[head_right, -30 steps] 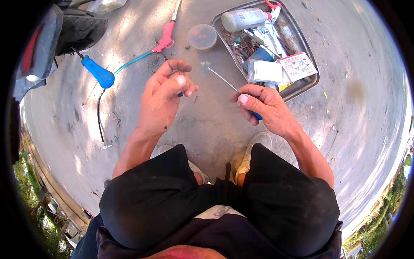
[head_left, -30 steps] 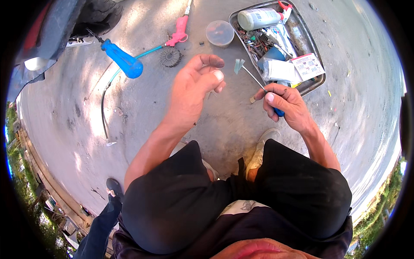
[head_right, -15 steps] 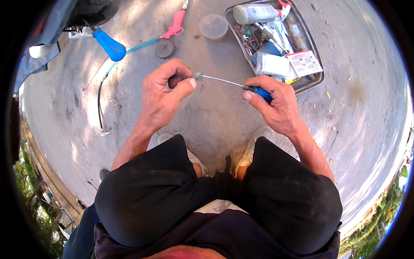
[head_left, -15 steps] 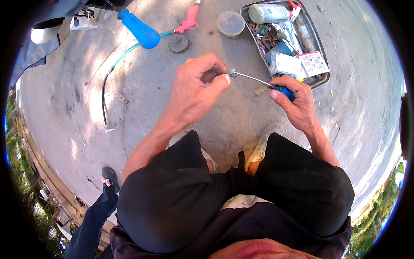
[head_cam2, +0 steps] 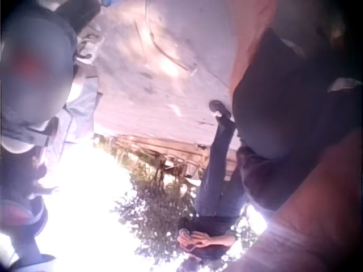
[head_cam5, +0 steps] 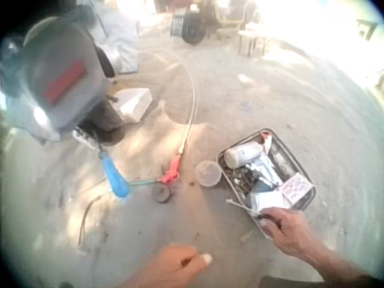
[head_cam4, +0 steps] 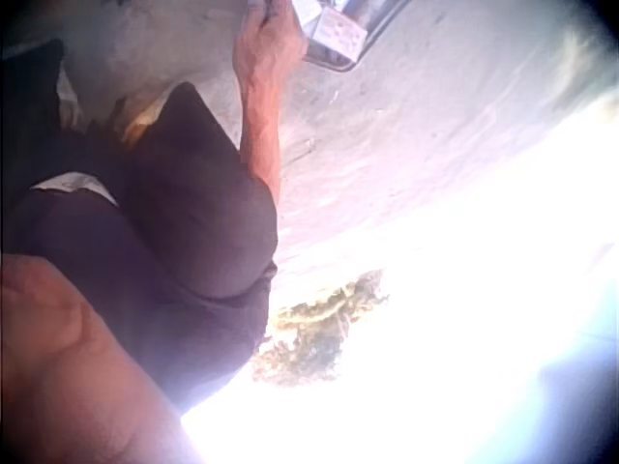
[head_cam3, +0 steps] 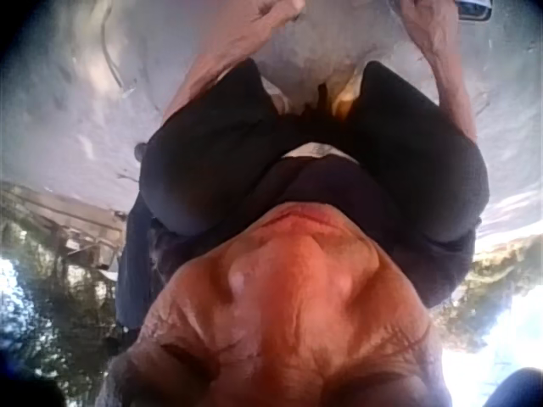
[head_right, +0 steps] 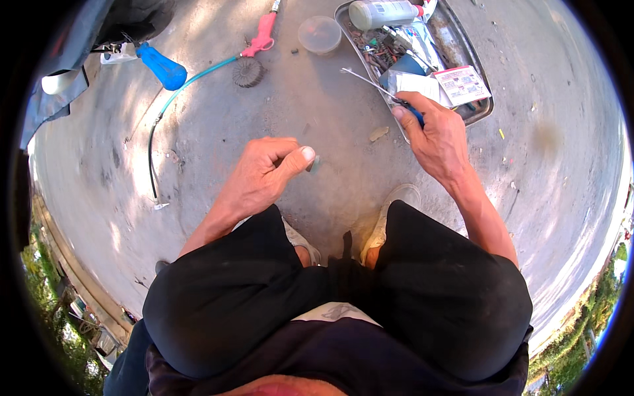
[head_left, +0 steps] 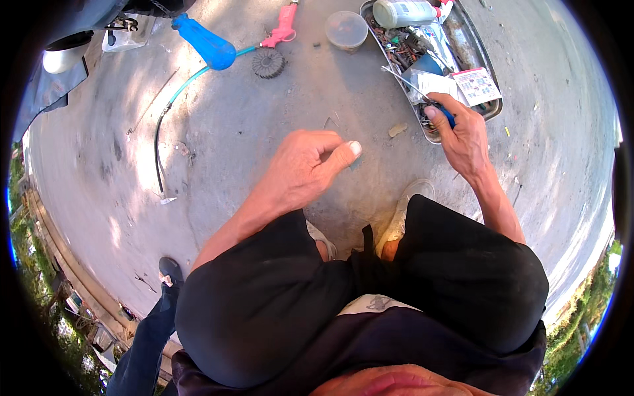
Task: The person works on the rear wheel area of a motorcycle, using a screwdriver to adjust components. They open a small package, extract a thin metal piece, and apply a dark liquid from a bottle onto the wheel hub. The person then uses the screwdriver to manipulate parts near the tire and hub.
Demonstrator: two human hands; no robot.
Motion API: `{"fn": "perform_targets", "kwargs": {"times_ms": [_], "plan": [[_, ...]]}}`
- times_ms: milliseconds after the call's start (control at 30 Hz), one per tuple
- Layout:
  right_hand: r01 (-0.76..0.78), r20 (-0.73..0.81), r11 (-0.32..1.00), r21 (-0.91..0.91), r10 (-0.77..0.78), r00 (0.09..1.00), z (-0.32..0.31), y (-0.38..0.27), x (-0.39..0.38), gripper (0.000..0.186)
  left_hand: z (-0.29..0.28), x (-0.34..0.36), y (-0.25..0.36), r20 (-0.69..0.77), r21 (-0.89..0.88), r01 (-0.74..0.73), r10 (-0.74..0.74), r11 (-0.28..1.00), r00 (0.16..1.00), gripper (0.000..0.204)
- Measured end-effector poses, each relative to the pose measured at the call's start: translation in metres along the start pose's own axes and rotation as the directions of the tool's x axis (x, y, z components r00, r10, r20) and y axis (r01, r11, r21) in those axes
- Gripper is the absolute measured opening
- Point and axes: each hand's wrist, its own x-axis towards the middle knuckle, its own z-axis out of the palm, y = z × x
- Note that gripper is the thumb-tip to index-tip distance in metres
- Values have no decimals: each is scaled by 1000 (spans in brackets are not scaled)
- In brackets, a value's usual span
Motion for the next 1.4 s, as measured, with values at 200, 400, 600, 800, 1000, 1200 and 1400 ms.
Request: {"fn": "perform_targets", "kwargs": {"times_ms": [200, 400, 600, 800, 1000, 1200, 1400], "plan": [[-256, 278, 875, 410, 148, 949, 16, -12, 8, 35, 8, 12, 10, -144, -128, -21, 2, 992, 990, 37], [-226, 305, 851, 474, 83, 949, 20, -23, -2, 36, 10, 32, -20, -213, -443, -81, -18, 893, 977, 32], [-370, 469, 746, 554, 88, 879, 16, -20, -9, 34, -6, 34, -7, -396, -255, -169, 57, 952, 917, 26], [33, 118, 963, 266, -67, 991, 27, -30, -13, 26, -5, 36, -2, -368, -388, -196, 44, 901, 929, 25], [128, 87, 988, 90, -136, 987, 21, -35, -13, 23, -2, 36, 0, -380, -322, -99, -33, 941, 924, 11], [-193, -246, 963, 186, 236, 940, 11, 18, 28, 32, 48, 12, -2, -13, -191, -50, 48, 980, 999, 15], [-112, 75, 923, 369, 91, 993, 32, -25, 5, 30, 21, 32, -13, 62, -477, 54, -28, 877, 998, 78]]}}
